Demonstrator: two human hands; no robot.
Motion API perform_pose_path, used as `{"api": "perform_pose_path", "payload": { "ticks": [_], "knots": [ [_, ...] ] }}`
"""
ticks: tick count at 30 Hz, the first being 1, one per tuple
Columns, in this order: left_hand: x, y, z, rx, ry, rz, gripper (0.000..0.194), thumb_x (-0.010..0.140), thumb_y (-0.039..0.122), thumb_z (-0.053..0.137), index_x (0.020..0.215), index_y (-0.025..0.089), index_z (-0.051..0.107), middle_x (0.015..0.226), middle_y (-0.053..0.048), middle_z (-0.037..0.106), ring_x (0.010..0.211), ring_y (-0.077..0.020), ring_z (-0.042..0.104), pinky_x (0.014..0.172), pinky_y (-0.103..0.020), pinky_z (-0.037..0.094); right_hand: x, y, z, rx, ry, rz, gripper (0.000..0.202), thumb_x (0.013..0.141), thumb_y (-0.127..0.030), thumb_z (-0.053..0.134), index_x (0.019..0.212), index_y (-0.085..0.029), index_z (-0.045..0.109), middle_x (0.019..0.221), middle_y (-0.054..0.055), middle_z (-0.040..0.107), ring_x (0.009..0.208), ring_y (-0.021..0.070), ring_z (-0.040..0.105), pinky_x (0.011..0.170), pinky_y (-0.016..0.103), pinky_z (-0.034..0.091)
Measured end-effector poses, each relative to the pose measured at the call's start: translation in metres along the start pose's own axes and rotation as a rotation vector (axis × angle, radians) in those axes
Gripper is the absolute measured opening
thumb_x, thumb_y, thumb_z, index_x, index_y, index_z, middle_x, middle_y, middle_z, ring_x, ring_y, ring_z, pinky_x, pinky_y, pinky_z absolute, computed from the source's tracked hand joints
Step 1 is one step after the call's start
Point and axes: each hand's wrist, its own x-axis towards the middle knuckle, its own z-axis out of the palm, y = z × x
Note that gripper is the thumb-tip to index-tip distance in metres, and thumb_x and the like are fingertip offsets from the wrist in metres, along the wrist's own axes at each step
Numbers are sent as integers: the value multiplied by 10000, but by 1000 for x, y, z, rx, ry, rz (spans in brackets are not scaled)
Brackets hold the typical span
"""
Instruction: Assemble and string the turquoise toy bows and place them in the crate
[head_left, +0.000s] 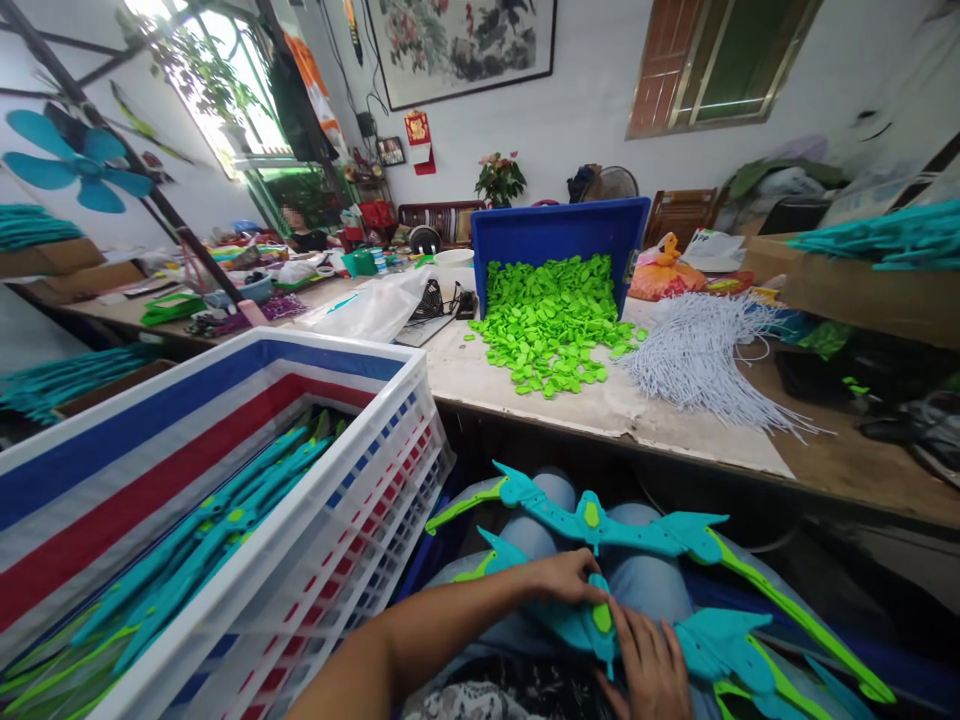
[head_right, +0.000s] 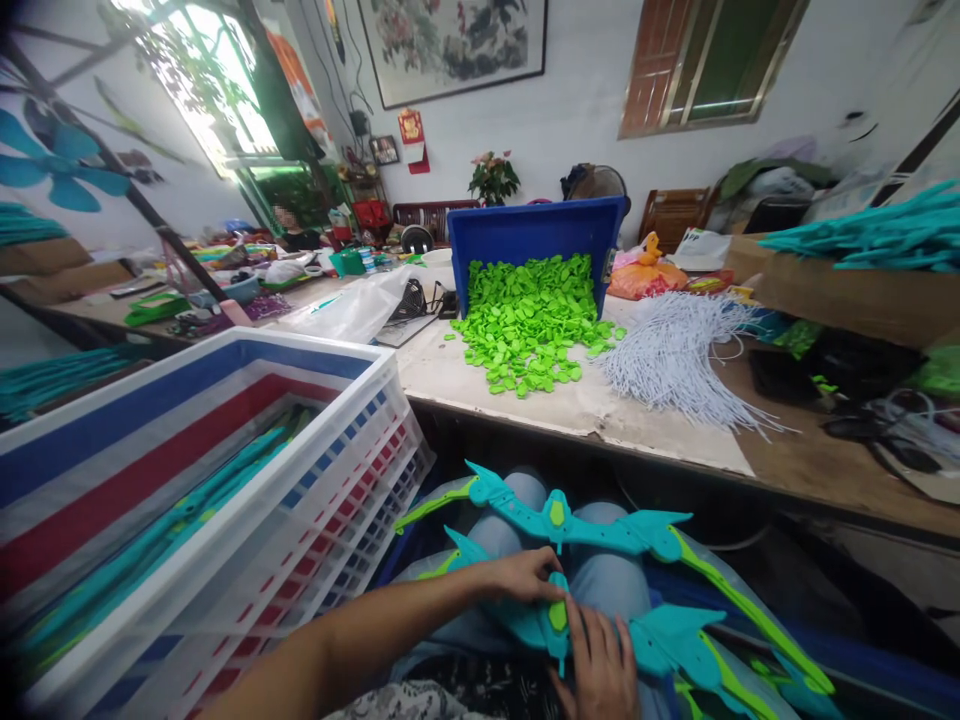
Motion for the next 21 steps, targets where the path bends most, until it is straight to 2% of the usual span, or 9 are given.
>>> {"api": "perform_pose_path", "payload": {
  "ticks": [3, 7, 10, 12, 15, 18, 20, 21],
  "knots": [
    [-2, 7, -4, 112, 6, 18, 526, 734, 464, 656, 1163, 188, 532, 881, -13, 555, 727, -138, 515, 622, -245, 421, 0, -1, -2, 4, 4, 4, 801, 795, -392, 524, 1476, -127, 198, 1093, 122, 601, 1011, 295, 513, 990, 503, 297],
    [-6, 29, -17, 469, -53, 100, 442, 796, 456, 594, 1136, 173, 582, 958, -61, 619, 846, -200, 581, 727, -299, 452, 0, -4, -3, 12, 0, 35, 762, 803, -371, 515, 1468, -144, 222, 1109, 117, 589, 1030, 295, 507, 1010, 504, 285],
    [-13, 53, -33, 718, -140, 153, 369, 828, 401, 569, 1124, 184, 610, 967, -74, 657, 872, -225, 613, 733, -313, 463, 1, -6, -6, 27, -32, 64, 719, 811, -344, 505, 1455, -157, 246, 1125, 116, 581, 1040, 291, 504, 1020, 502, 283],
    [-21, 70, -49, 845, -145, 140, 347, 825, 383, 577, 1121, 206, 623, 953, -76, 676, 877, -245, 626, 729, -331, 471, 2, -7, -7, 33, -48, 79, 700, 818, -341, 504, 1445, -153, 259, 1124, 122, 580, 1037, 289, 507, 1021, 506, 286],
    [-40, 96, -88, 969, -28, 109, 302, 820, 347, 587, 1085, 216, 649, 963, -83, 687, 906, -264, 630, 752, -350, 471, 2, -7, -9, 41, -66, 87, 684, 826, -356, 507, 1435, -147, 275, 1116, 132, 582, 1023, 287, 516, 1016, 512, 295],
    [-79, 121, -147, 992, 184, 164, 272, 826, 262, 585, 1071, 167, 658, 1036, -85, 678, 981, -238, 609, 825, -327, 444, 1, -6, -9, 60, -75, 80, 693, 827, -378, 511, 1434, -137, 281, 1112, 143, 583, 1013, 289, 524, 1009, 520, 304],
    [-120, 135, -195, 993, 425, 214, 300, 860, 260, 541, 1073, 73, 638, 1076, -96, 660, 1039, -203, 572, 892, -317, 401, 1, -5, -9, 68, -64, 73, 708, 829, -394, 509, 1443, -134, 271, 1104, 148, 589, 1002, 293, 531, 1004, 526, 308],
    [-146, 139, -221, 983, 604, 260, 370, 878, 290, 514, 1112, 15, 594, 1147, -103, 626, 1102, -187, 528, 937, -312, 363, 0, -4, -9, 69, -60, 71, 715, 831, -401, 506, 1449, -134, 263, 1100, 151, 592, 997, 294, 535, 1000, 528, 311]
  ]
}}
